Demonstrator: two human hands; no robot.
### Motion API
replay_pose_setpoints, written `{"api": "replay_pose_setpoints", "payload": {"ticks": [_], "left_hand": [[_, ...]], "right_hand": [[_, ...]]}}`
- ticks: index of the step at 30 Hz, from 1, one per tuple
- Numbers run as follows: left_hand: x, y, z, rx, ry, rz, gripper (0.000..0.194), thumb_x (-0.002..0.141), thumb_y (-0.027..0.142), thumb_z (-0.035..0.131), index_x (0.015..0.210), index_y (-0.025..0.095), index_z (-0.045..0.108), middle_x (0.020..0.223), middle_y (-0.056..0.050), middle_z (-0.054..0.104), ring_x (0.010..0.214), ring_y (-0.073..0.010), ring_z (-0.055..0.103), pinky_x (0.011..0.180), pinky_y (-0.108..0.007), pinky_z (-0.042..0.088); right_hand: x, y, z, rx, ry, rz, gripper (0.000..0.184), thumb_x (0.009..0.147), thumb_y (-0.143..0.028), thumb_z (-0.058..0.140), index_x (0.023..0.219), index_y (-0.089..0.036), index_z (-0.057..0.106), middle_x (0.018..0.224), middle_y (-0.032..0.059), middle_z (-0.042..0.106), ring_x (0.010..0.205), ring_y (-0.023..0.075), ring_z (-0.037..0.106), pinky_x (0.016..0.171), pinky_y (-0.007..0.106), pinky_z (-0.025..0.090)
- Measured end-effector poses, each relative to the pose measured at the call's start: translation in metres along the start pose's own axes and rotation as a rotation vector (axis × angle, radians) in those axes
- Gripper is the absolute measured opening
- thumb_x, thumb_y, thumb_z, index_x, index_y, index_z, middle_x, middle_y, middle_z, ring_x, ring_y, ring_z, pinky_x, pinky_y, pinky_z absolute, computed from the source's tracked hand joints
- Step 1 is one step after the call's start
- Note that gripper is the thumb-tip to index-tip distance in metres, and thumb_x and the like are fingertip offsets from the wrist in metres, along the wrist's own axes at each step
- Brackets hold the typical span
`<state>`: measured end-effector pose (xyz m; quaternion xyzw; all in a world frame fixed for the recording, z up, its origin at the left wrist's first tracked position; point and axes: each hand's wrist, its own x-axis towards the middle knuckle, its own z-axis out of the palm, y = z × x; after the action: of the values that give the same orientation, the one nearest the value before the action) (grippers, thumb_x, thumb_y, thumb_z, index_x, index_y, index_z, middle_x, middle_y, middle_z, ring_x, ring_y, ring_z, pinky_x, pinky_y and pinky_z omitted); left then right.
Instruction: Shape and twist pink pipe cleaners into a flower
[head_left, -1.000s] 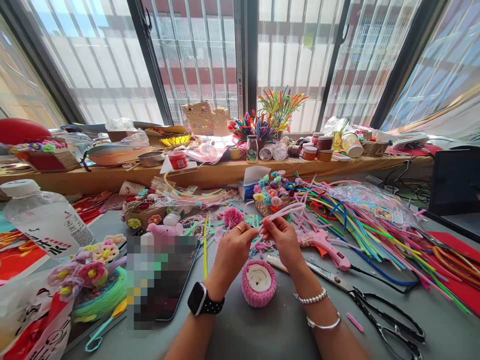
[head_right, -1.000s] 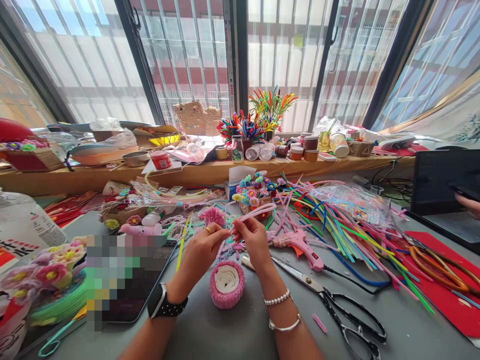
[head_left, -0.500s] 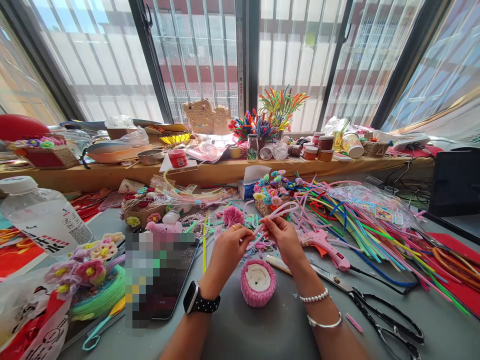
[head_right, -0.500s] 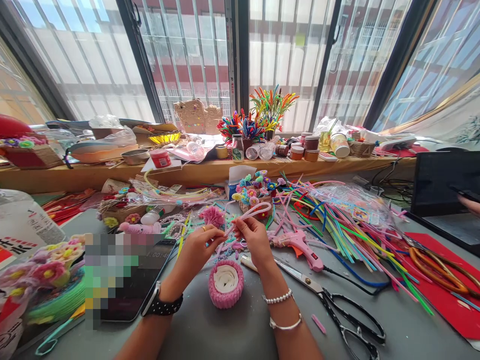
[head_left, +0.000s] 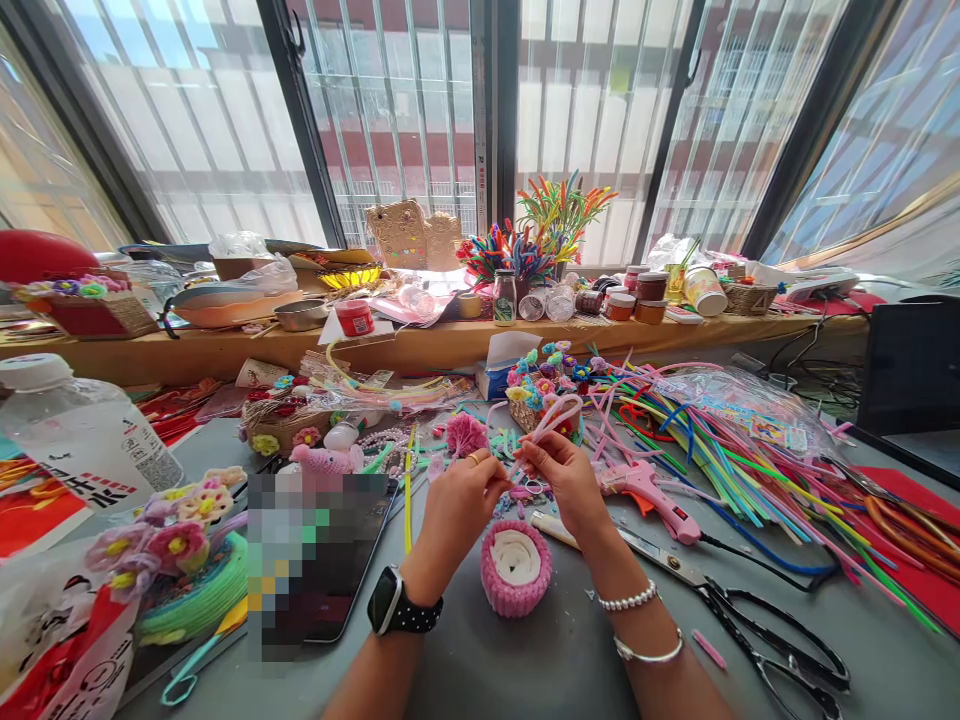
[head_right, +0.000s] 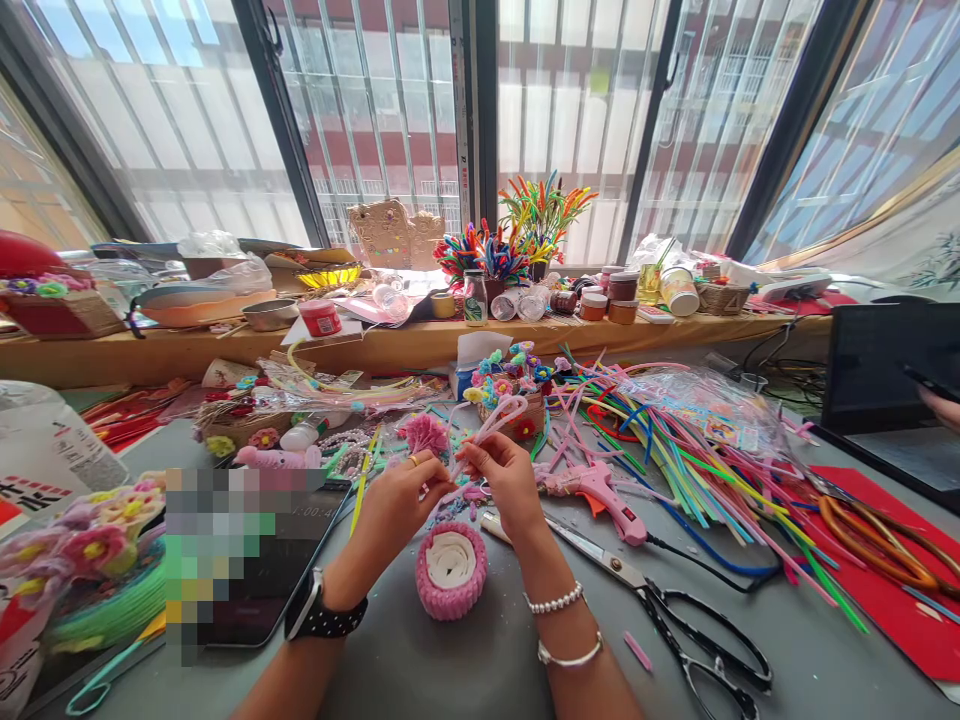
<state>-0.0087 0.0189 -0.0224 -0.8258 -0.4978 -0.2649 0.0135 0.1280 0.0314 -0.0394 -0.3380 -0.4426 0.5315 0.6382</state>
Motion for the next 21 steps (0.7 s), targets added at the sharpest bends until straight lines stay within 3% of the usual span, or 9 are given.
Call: {"api": "replay_pose_setpoints", "payload": {"ticks": [4, 11, 15, 21], "left_hand": [[0.0011, 0.0011, -0.0015, -0.136, -0.03, -0.024, 0.006, 0.072, 0.02, 0.055, 0.067, 0.019, 0.058, 0.07, -0.001, 0.063, 0.062, -0.0147, 0.057, 0.054, -0.023, 0.038], [0.0014, -0.0021, 0.002, -0.718, -0.113, -0.18, 0.016, 0.075, 0.027, 0.05, 0.081, 0.016, 0.06, 0.069, -0.002, 0.066, 0.058, -0.0134, 0.061, 0.052, -0.021, 0.044], [0.0012, -0.0011, 0.0024, -0.741, -0.055, -0.168, 0.018, 0.073, 0.029, 0.052, 0.084, 0.017, 0.061, 0.07, -0.002, 0.066, 0.061, -0.0139, 0.061, 0.056, -0.022, 0.046], [0.0027, 0.0023, -0.0016, -0.568, 0.087, -0.141, 0.014, 0.073, 0.023, 0.054, 0.075, 0.018, 0.067, 0.066, -0.002, 0.066, 0.059, -0.0128, 0.058, 0.055, -0.022, 0.044]], "right_hand": [[0.0012, 0.0018, -0.0005, 0.014, 0.054, -0.013, 0.014, 0.061, -0.03, 0.067, 0.068, -0.017, 0.063, 0.058, -0.0014, 0.062, 0.05, 0.0087, 0.049, 0.05, 0.022, 0.039], [0.002, -0.0036, -0.0028, 0.116, 0.123, 0.045, 0.018, 0.058, -0.032, 0.069, 0.067, -0.018, 0.064, 0.063, -0.0008, 0.063, 0.052, 0.0084, 0.052, 0.054, 0.022, 0.043], [0.001, -0.004, -0.0016, 0.062, 0.092, 0.025, 0.018, 0.06, -0.033, 0.067, 0.067, -0.017, 0.064, 0.063, -0.0001, 0.063, 0.053, 0.0093, 0.053, 0.054, 0.023, 0.044], [0.0004, -0.0016, -0.0024, -0.018, 0.107, 0.006, 0.02, 0.06, -0.035, 0.066, 0.066, -0.016, 0.065, 0.058, -0.0014, 0.058, 0.052, 0.0097, 0.051, 0.052, 0.023, 0.043]]}}
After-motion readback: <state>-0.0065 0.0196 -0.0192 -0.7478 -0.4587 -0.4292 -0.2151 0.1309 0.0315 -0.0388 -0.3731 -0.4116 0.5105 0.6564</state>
